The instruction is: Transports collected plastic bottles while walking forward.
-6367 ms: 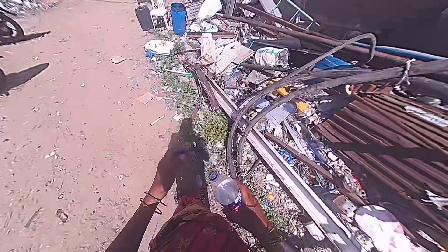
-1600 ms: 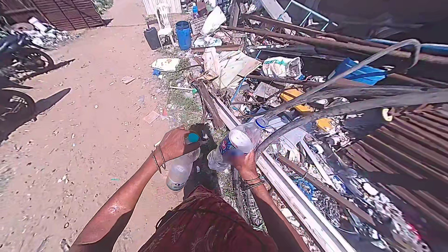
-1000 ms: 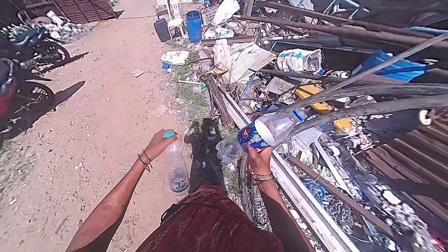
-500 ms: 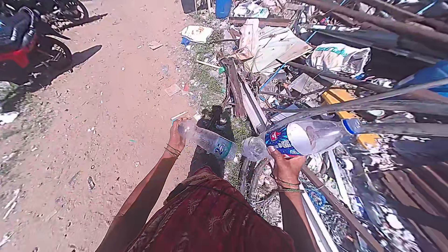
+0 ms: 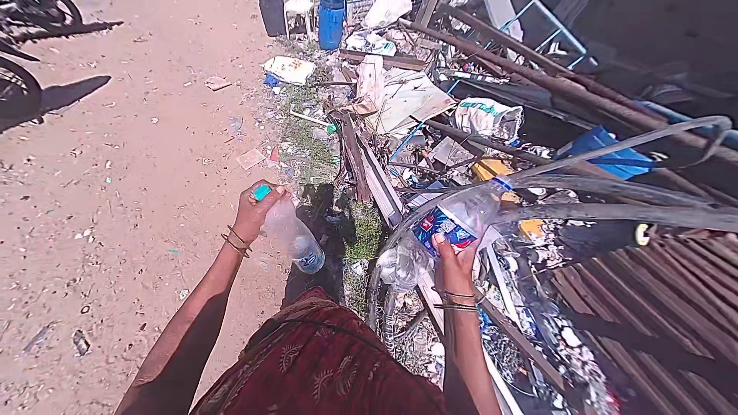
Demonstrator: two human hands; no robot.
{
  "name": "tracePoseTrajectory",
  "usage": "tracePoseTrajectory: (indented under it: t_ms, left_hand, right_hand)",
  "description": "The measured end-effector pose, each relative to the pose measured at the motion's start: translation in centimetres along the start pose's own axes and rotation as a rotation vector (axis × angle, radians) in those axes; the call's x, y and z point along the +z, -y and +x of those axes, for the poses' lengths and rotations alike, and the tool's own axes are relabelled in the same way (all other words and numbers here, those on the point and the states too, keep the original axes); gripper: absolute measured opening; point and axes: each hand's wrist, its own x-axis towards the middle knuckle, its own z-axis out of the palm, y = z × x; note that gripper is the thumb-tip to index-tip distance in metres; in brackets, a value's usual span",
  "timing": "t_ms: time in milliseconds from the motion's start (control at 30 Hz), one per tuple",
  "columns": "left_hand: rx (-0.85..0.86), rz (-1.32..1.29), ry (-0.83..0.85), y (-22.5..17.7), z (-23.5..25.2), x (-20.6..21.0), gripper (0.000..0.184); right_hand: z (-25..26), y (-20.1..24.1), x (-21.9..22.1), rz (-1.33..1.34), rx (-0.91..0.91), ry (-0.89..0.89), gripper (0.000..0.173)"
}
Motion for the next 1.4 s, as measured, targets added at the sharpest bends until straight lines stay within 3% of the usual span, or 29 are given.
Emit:
tracePoseTrajectory:
  t_ms: [100, 233, 400, 500, 567, 700, 800, 900, 1067, 1167, 1267, 1400]
  left_hand:
    - [0.078, 0.371, 0.17, -1.1, -0.8, -0.6, 0.018]
    - [-0.055, 0.538, 0.334, 0.0, -1.7, 0.9, 0.02]
    - [-0.198, 0.488, 0.657, 1.2, -1.0, 6.2, 0.028]
    - [-0.258, 0.497, 0.869, 0.0, 0.1, 8.8, 0.055]
    - [-0.316, 0.487, 0.921, -0.2, 0.9, 9.4, 0.071]
    - [-0.394, 0.221, 0.886, 0.4, 2.4, 8.7, 0.081]
    - [-0.384, -0.014, 0.88, -0.2, 3.3, 8.0, 0.069]
    - [-0.365, -0.034, 0.866, -1.1, 4.3, 6.9, 0.079]
    - [-0.369, -0.086, 0.868, -1.7, 4.3, 5.4, 0.079]
    - [-0.365, -0.063, 0.857, -1.7, 4.6, 5.1, 0.082]
    - [-0.313, -0.048, 0.764, -1.3, 4.9, 4.6, 0.088]
    - [0.007, 0.001, 0.391, -0.7, 5.8, 2.9, 0.024]
  right_hand:
    - [1.3, -1.7, -1.5, -0.145, 0.18, 0.205, 0.109]
    - [0.3, -6.1, -2.1, -0.134, 0.304, 0.286, 0.109]
    - [-0.1, -6.6, 1.1, 0.185, 0.232, 0.01, 0.104]
    - [1.2, -6.4, 4.0, 0.386, 0.17, -0.135, 0.097]
    - [1.9, -5.9, 5.9, 0.57, 0.126, -0.191, 0.087]
    - [2.3, -4.5, 9.3, 0.819, 0.079, -0.183, 0.079]
    - [2.2, -3.9, 12.1, 0.871, 0.1, -0.147, 0.069]
    - [1.9, -2.2, 14.2, 1.037, 0.182, -0.117, 0.077]
    - [2.4, -0.7, 15.4, 0.998, 0.217, -0.08, 0.064]
    - [3.2, -0.2, 15.5, 0.913, 0.172, -0.09, 0.068]
    - [4.1, -0.1, 15.3, 0.806, 0.09, -0.116, 0.089]
    - [5.2, 1.5, 14.2, 0.604, -0.022, -0.172, 0.114]
